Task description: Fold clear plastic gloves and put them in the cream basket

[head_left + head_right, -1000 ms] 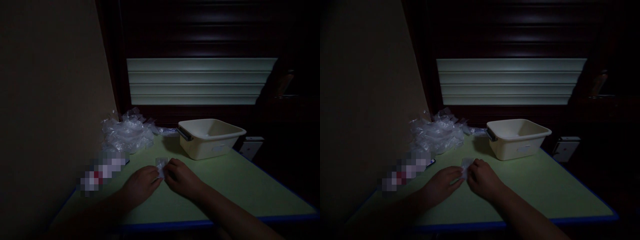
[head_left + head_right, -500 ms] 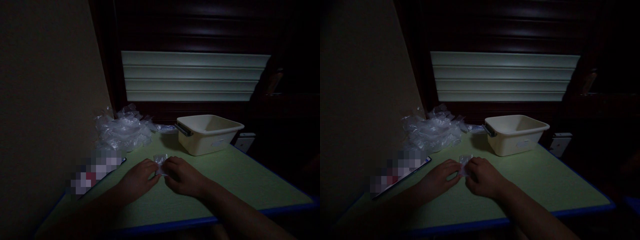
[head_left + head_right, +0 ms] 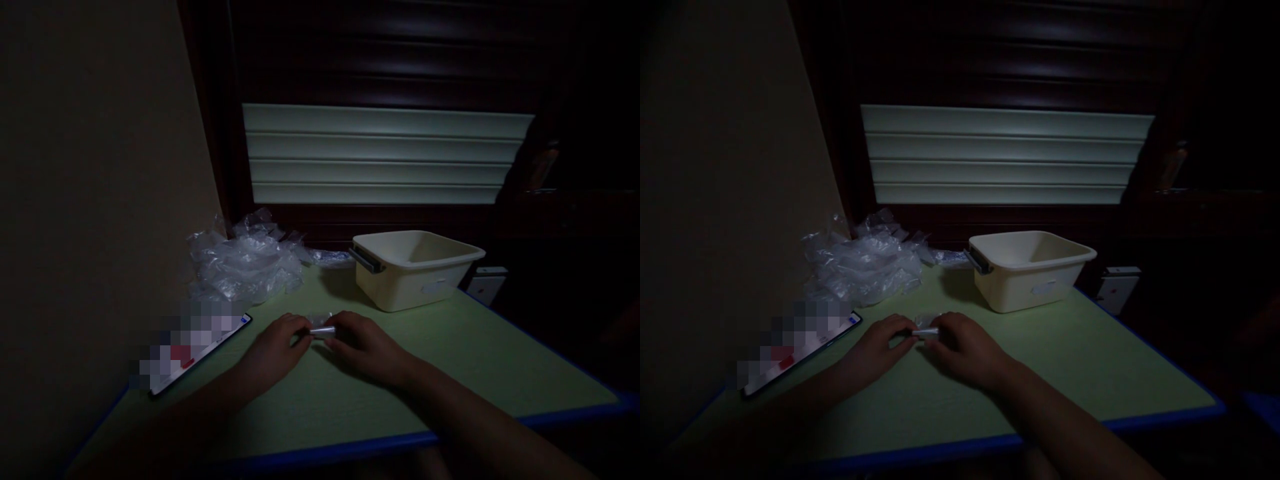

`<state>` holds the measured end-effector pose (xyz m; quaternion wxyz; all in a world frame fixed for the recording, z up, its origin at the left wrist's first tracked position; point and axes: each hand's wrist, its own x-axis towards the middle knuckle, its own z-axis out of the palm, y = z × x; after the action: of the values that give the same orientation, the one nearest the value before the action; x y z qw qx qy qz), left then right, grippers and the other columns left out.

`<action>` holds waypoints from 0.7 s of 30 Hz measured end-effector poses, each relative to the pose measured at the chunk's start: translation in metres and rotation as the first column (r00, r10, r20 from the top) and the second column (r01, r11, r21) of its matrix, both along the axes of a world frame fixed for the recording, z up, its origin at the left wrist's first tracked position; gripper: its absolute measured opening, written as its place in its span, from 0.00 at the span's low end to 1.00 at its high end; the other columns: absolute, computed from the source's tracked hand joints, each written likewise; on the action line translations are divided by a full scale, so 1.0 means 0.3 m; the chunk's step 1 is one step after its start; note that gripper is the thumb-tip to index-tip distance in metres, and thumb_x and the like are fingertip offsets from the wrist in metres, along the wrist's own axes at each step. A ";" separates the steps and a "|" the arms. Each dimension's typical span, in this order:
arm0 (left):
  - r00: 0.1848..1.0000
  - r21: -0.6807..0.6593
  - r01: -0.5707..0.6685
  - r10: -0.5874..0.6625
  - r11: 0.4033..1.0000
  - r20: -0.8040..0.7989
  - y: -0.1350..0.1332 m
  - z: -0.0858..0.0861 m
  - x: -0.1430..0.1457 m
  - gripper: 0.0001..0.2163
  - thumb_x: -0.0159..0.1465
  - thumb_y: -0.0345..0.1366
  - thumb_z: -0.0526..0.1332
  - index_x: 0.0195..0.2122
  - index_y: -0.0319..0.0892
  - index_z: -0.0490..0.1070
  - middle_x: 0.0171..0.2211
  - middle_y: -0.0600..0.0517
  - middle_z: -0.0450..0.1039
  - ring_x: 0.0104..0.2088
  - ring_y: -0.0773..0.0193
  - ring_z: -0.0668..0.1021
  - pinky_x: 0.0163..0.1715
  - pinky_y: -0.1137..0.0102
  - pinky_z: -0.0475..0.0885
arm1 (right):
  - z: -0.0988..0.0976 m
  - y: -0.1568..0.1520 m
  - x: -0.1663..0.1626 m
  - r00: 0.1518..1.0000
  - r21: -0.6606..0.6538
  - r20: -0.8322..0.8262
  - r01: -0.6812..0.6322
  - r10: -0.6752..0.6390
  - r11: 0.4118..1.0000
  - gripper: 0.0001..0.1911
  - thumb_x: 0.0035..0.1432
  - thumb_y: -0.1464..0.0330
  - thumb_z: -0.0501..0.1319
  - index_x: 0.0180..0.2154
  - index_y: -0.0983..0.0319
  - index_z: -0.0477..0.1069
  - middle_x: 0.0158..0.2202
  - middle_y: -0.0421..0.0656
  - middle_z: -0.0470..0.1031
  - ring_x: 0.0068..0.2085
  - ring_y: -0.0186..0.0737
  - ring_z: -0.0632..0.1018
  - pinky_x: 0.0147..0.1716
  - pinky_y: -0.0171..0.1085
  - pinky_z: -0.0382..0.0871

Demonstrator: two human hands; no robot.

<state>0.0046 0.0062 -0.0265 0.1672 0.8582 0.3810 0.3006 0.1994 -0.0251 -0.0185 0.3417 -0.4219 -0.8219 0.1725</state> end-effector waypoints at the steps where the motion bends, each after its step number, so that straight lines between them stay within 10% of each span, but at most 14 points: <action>1: 1.000 -0.008 -0.010 0.010 1.000 0.003 0.002 0.000 0.000 0.04 0.59 0.30 0.56 0.31 0.41 0.69 0.31 0.52 0.70 0.35 0.63 0.72 0.36 0.70 0.65 | -0.002 0.001 0.000 1.000 0.000 -0.003 0.009 -0.009 1.000 0.09 0.55 0.68 0.58 0.39 0.64 0.68 0.35 0.45 0.72 0.35 0.39 0.71 0.35 0.36 0.63; 12: 0.992 -0.148 -0.096 0.108 0.984 0.073 -0.008 0.014 0.014 0.06 0.61 0.35 0.55 0.36 0.42 0.67 0.25 0.56 0.73 0.28 0.65 0.75 0.31 0.73 0.67 | -0.005 0.016 -0.016 0.994 -0.139 -0.097 0.026 -0.039 0.990 0.10 0.58 0.72 0.53 0.42 0.65 0.65 0.24 0.38 0.69 0.24 0.33 0.69 0.24 0.31 0.59; 21: 0.983 0.030 -0.180 0.181 0.983 -0.036 0.002 -0.006 0.009 0.08 0.58 0.31 0.57 0.39 0.41 0.72 0.30 0.51 0.71 0.36 0.60 0.72 0.39 0.67 0.65 | -0.004 0.017 -0.019 1.000 0.010 -0.001 -0.003 0.003 1.000 0.07 0.56 0.74 0.56 0.36 0.64 0.71 0.34 0.44 0.69 0.35 0.37 0.71 0.36 0.35 0.65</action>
<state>0.0074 0.0066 -0.0283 0.1207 0.8279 0.4564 0.3030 0.1938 -0.0201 -0.0197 0.3438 -0.4190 -0.8232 0.1689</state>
